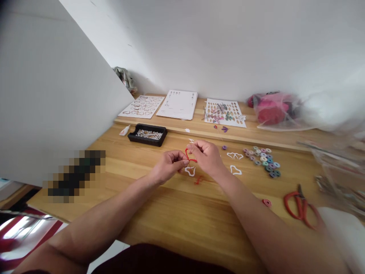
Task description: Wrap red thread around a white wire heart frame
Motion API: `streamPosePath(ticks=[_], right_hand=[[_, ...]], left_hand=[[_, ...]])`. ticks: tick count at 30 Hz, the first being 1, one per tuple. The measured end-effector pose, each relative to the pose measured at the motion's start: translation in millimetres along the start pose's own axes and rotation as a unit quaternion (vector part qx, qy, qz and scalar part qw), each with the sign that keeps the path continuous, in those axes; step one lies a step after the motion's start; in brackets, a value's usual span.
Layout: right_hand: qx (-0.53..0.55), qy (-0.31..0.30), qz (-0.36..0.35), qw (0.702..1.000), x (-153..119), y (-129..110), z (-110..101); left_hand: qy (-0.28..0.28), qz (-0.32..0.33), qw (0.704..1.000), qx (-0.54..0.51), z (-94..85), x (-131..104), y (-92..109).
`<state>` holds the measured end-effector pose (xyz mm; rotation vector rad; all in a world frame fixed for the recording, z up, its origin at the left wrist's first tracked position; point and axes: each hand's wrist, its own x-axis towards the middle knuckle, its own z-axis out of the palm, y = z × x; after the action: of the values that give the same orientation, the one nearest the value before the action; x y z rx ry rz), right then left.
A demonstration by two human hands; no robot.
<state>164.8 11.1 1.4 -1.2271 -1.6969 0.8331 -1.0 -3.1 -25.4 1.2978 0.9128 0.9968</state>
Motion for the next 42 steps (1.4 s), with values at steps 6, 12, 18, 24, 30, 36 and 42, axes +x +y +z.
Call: streamPosePath(ticks=[6,12,18,24,30,36,42], right_hand=[[0.085,-0.028,0.081,0.993,2.9,7.0,-0.3],[-0.053,-0.029,-0.002,0.998,3.6,2.8,-10.5],[0.035,-0.022,0.014,0.999,4.3,4.8,-3.4],[0.105,-0.024,0.071,0.992,5.0,11.7,-1.3],[-0.031,-0.067,0.011,0.997,4.5,6.1,-11.2],[0.019,-0.049,0.039,0.998,2.0,2.8,1.2],[-0.01,-0.04,0.033,0.999,1.1,4.5,1.6]], left_hand=[[0.016,-0.012,1.0,-0.002,-0.5,1.3,-0.7],[0.01,-0.023,1.0,0.017,-0.3,-0.7,-1.0],[0.0,-0.018,1.0,-0.004,1.9,-3.2,4.1],[0.02,-0.027,0.999,0.004,-0.7,0.2,1.2],[0.024,-0.014,0.997,0.078,-1.6,0.2,0.2],[0.02,0.006,0.992,0.121,2.0,-3.2,8.1],[0.032,0.02,0.988,0.15,0.3,-3.8,10.2]])
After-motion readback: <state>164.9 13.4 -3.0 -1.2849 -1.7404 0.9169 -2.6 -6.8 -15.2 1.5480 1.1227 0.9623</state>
